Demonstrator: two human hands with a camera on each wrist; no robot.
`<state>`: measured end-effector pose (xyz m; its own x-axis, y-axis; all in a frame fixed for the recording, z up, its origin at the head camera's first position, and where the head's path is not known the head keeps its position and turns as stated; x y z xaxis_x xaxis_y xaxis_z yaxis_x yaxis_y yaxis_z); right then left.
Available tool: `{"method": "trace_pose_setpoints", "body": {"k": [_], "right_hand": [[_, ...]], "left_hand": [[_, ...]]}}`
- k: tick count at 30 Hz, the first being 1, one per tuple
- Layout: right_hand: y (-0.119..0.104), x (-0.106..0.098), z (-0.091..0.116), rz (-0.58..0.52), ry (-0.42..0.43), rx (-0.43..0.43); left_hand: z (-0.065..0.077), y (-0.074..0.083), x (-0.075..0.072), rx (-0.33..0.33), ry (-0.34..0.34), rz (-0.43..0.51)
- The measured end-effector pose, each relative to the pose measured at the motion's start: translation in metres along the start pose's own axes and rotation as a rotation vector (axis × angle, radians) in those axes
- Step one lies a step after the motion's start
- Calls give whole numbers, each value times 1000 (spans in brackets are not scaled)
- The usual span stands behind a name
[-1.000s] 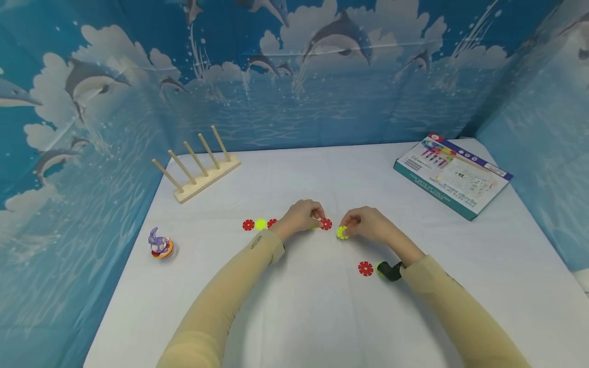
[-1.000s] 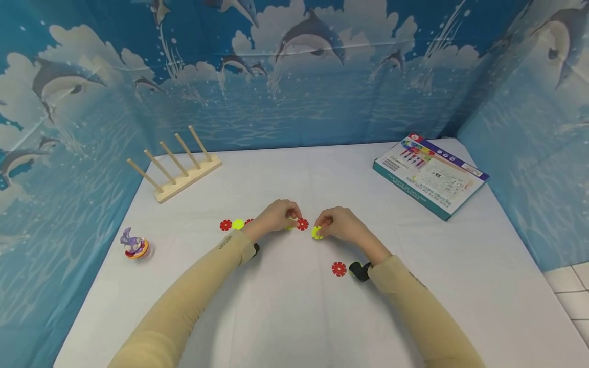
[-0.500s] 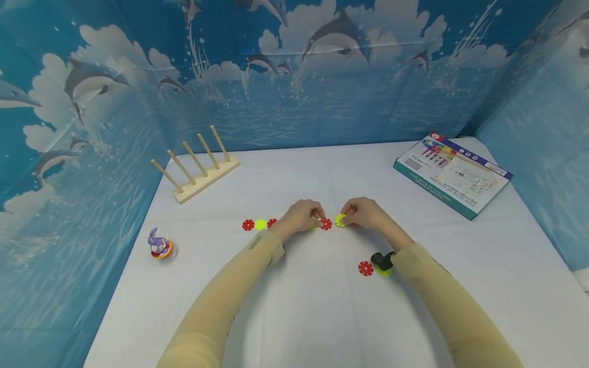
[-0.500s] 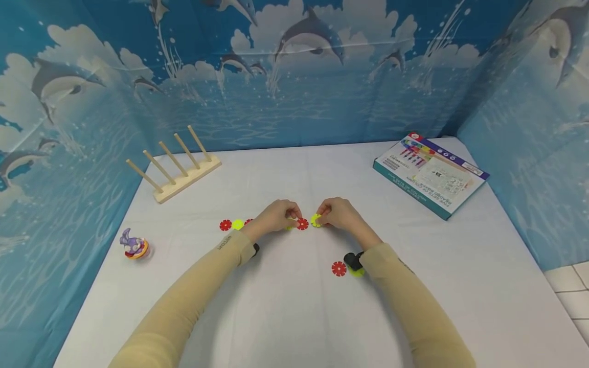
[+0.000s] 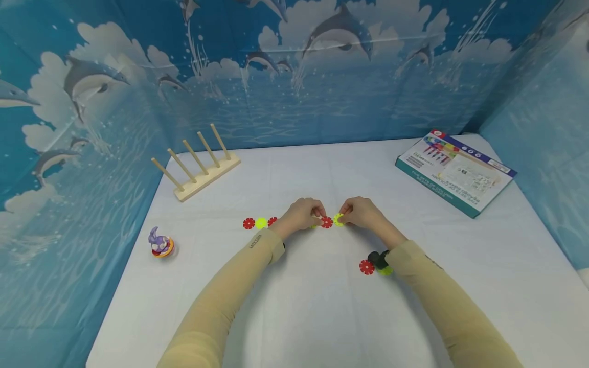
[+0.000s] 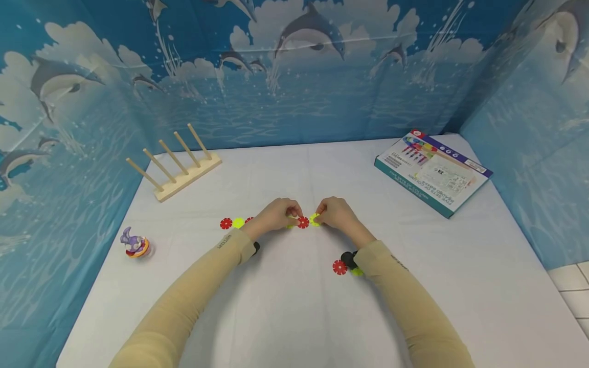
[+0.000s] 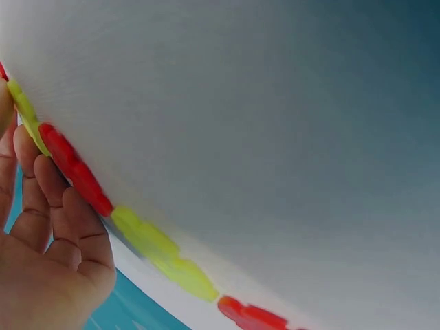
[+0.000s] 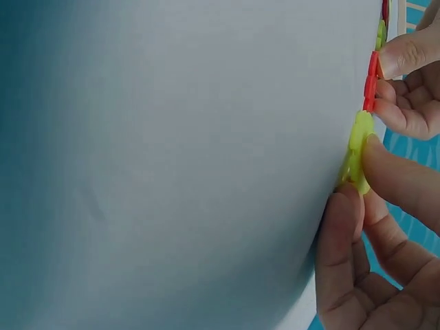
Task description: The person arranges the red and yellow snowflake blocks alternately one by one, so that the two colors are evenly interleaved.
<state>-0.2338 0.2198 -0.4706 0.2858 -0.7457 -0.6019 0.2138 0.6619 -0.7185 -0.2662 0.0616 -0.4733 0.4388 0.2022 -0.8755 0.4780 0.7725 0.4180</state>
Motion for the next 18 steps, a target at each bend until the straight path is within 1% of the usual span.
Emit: {"method": "trace_pose_setpoints", "body": {"k": [5,10,18], "right_hand": [[-1,0,0,30,16,17],[-2,2,1,54,8,25],[-6,2,3,78,1,-6]], "left_hand": [[1,1,0,-1,0,4],[1,1,0,-2,-2,7],[2,1,-1,16,-3,-2]]}}
Point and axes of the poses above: each hand's wrist, its own z-axis away from the middle knuckle, its own x-axis out of the palm, y = z × x, the point moved 5 cm from there along -z, towards the middle knuckle, and after that the axes turned 11 degrees about -z, right-handed, at the moved point
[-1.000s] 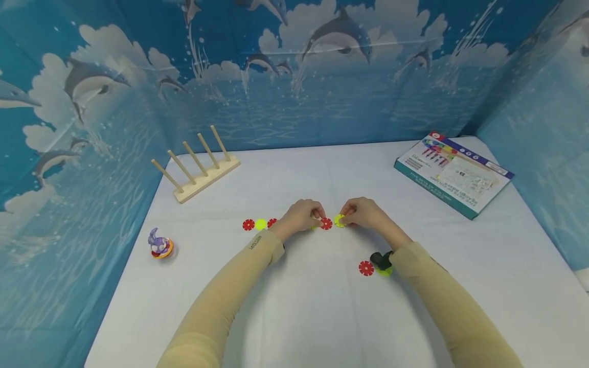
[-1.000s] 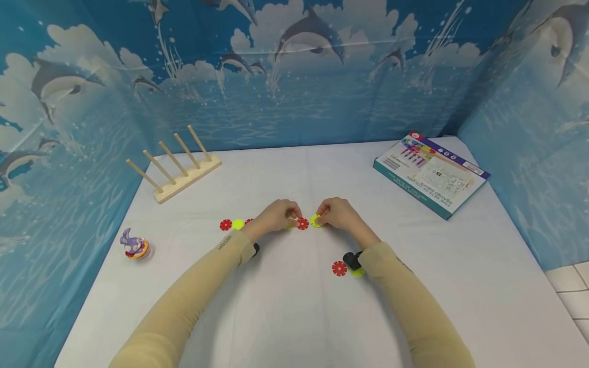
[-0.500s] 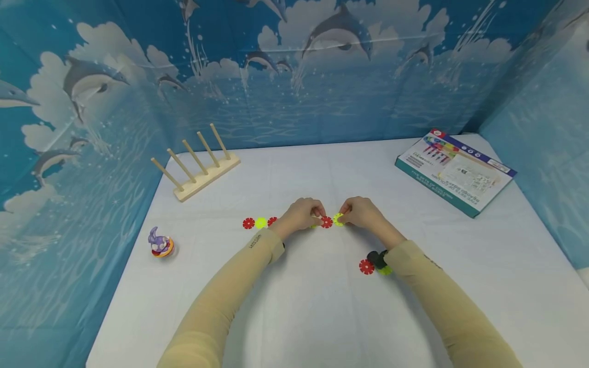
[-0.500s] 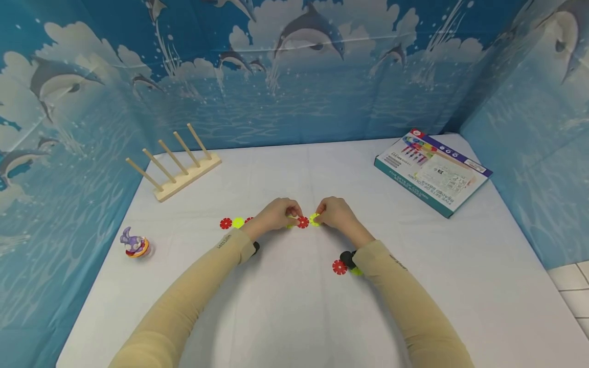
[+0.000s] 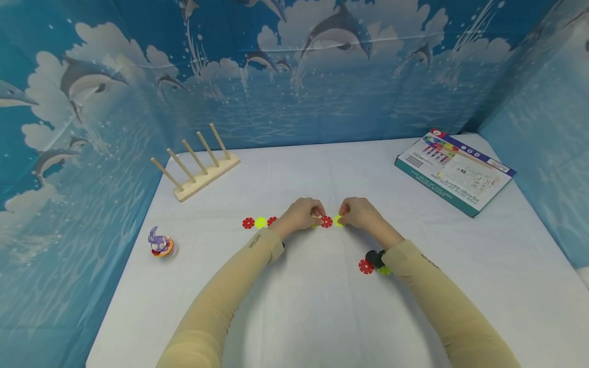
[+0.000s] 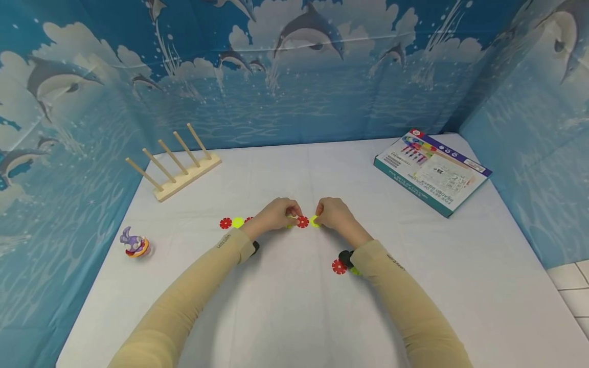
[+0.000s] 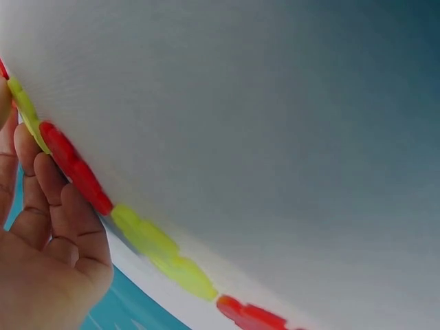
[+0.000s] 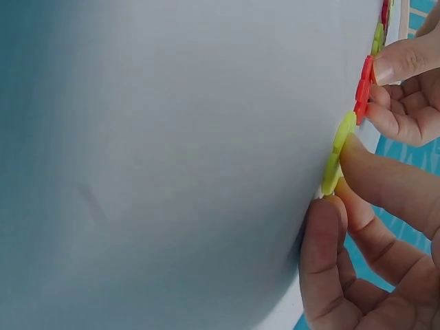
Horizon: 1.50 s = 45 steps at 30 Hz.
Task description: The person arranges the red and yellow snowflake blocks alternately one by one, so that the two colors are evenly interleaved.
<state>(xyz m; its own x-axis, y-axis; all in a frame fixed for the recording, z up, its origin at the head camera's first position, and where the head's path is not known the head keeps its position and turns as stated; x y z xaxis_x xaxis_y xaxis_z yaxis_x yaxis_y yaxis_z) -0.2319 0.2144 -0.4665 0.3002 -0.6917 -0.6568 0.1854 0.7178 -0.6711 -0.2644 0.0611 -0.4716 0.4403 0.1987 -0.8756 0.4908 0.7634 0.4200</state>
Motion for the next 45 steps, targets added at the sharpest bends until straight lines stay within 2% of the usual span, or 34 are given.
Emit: {"method": "trace_pose_setpoints", "body": {"k": [11,19,26,31,38,45], "right_hand": [[3,0,0,-12,9,-10],[5,1,-1,-29,13,-20],[6,-1,1,-49,31,-27],[7,-1,0,-60,44,-23],[7,-3,-2,-67,41,-6],[5,-5,0,-63,22,-7]], "left_hand": [[0,1,0,11,2,-10],[0,1,-1,-20,-18,0],[-4,11,-2,-16,-7,-30],[-11,17,4,-8,21,-53],[-14,22,6,-46,43,-97],[-14,26,6,-60,45,-59]]}}
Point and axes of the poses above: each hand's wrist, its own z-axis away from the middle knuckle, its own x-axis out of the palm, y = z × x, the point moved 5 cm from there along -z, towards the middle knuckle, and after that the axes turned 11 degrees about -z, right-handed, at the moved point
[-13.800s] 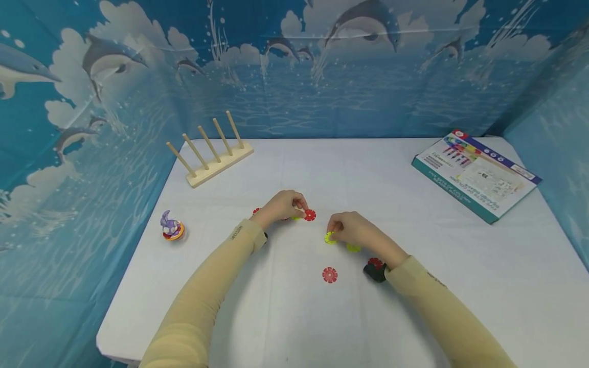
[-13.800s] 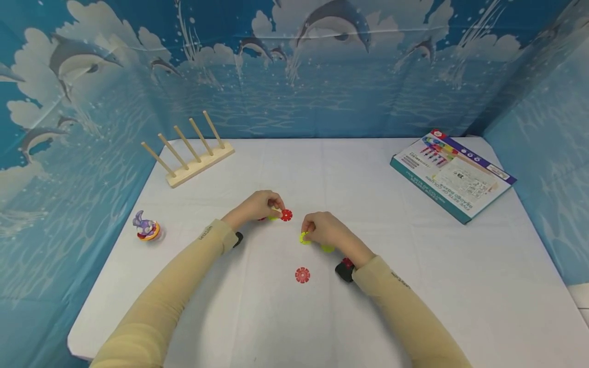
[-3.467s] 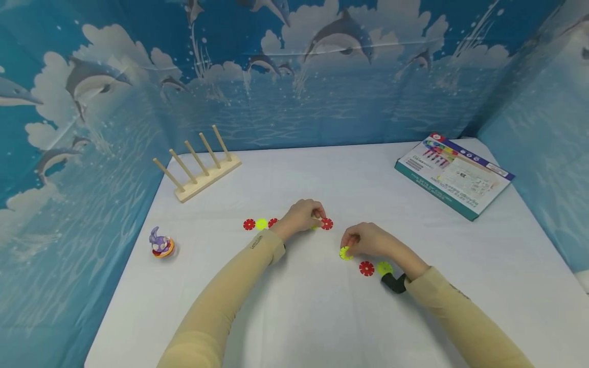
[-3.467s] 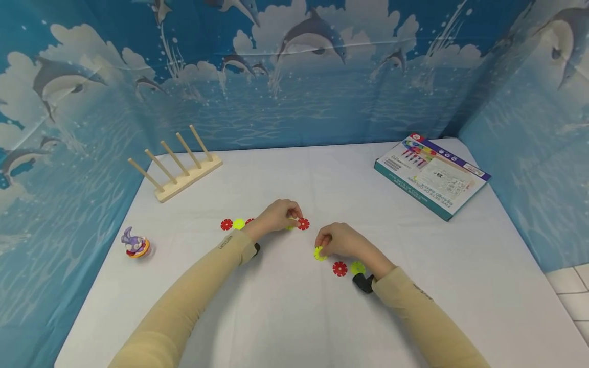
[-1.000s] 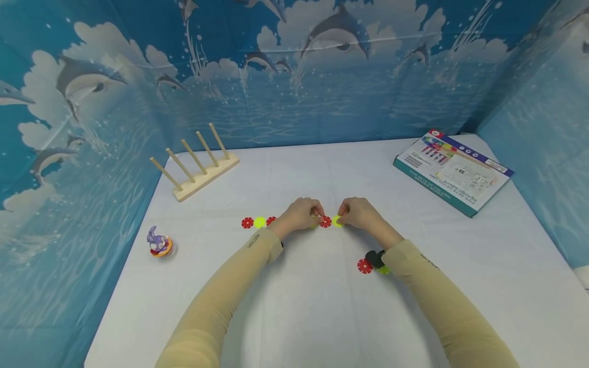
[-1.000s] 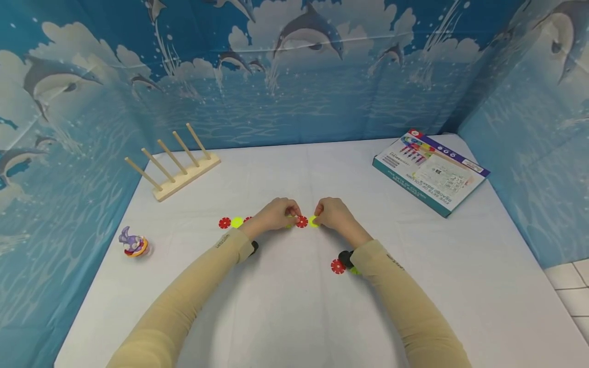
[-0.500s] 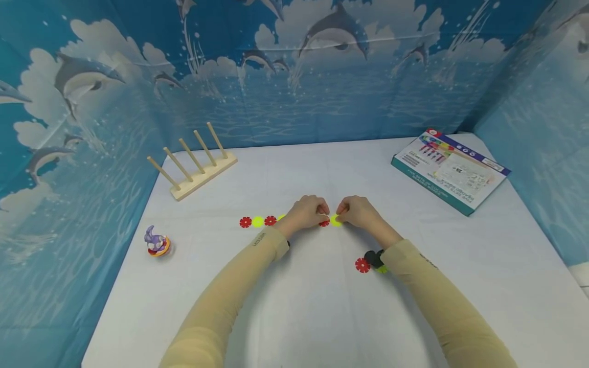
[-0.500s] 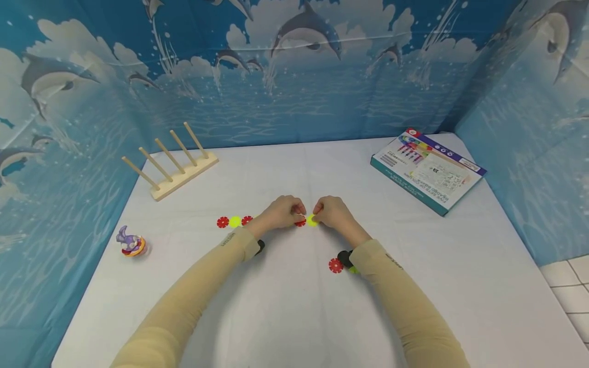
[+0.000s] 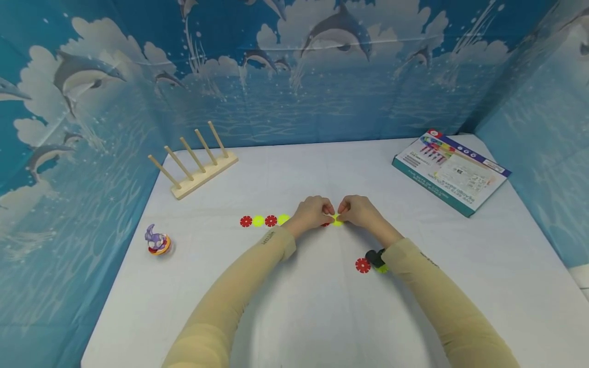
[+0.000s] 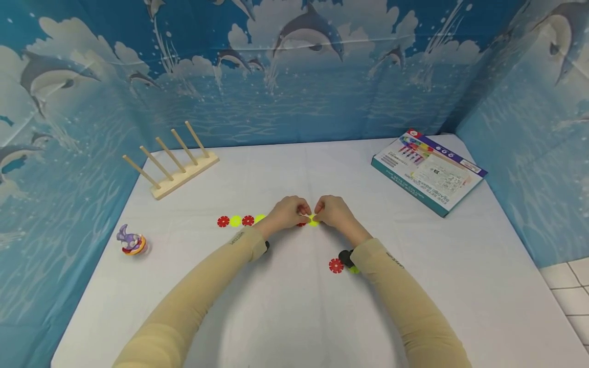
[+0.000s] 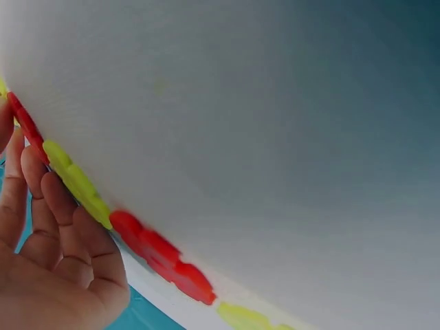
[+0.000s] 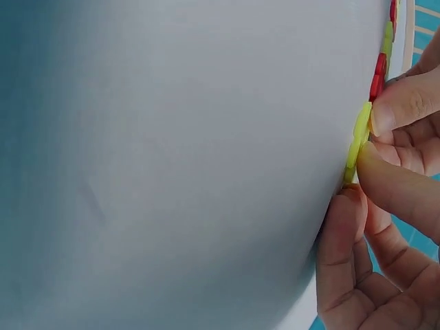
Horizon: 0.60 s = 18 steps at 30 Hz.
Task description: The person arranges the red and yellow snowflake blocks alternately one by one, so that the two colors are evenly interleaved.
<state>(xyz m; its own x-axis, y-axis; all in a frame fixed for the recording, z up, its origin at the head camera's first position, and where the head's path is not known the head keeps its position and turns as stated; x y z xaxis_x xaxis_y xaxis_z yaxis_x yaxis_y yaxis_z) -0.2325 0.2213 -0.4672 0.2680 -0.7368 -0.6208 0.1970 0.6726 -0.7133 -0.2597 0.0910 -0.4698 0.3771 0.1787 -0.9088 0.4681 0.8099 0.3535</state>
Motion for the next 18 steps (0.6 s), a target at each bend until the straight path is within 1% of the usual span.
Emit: {"method": "trace_pose_setpoints", "body": {"k": [4,9,12,18], "right_hand": [[-1,-2,3,-13,-15,-7],[-1,-6,13,-29,-34,-52],[2,-9,24,-27,-52,-73],[9,-10,52,-44,-135,-115]], "left_hand": [[0,0,0,-16,-7,27],[0,-1,0,-28,-21,38],[-1,-1,1,-37,-29,38],[-1,-1,2,-64,-32,31]]}}
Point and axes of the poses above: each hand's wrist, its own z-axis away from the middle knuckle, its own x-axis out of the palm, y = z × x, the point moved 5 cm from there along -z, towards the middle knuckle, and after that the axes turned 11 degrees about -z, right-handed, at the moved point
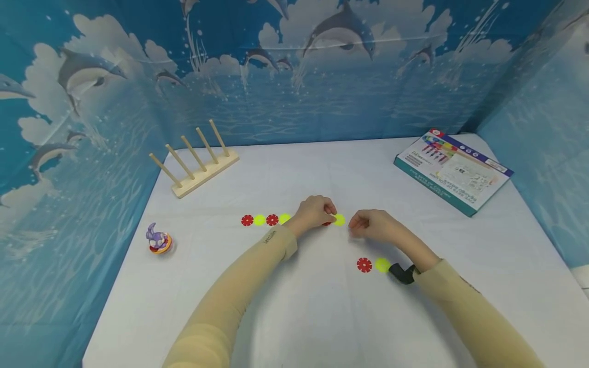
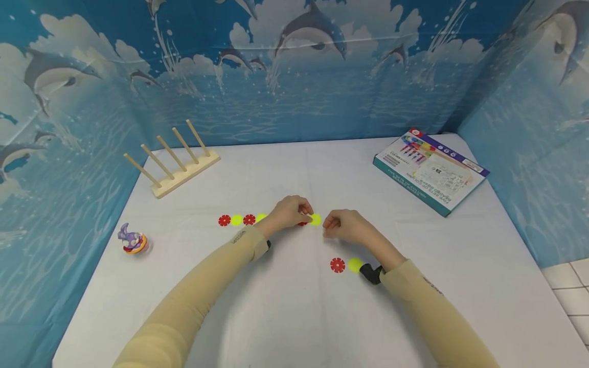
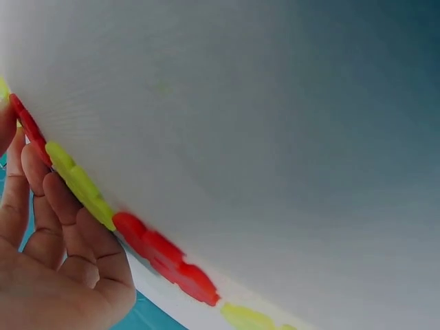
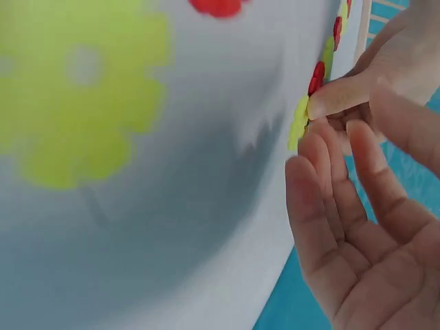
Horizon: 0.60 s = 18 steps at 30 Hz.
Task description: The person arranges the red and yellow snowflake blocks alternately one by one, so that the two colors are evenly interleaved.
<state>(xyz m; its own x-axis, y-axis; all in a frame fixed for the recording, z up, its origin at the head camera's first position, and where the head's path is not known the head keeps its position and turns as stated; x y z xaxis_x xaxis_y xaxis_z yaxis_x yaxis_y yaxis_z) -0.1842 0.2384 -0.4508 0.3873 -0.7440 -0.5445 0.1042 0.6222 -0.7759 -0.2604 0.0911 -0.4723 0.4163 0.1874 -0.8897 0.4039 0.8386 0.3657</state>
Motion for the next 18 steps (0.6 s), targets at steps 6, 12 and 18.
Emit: {"method": "trace_pose_setpoints", "body": {"k": [6,12,18], "right_hand": [[8,10,26,-27,-43,-17],[14,22,39,-3,-73,1],[17,30,43,35,-65,-39]], "left_hand": [[0,1,1,2,10,-30],[1,2,1,9,17,-35],[1,1,1,17,25,-30]]}}
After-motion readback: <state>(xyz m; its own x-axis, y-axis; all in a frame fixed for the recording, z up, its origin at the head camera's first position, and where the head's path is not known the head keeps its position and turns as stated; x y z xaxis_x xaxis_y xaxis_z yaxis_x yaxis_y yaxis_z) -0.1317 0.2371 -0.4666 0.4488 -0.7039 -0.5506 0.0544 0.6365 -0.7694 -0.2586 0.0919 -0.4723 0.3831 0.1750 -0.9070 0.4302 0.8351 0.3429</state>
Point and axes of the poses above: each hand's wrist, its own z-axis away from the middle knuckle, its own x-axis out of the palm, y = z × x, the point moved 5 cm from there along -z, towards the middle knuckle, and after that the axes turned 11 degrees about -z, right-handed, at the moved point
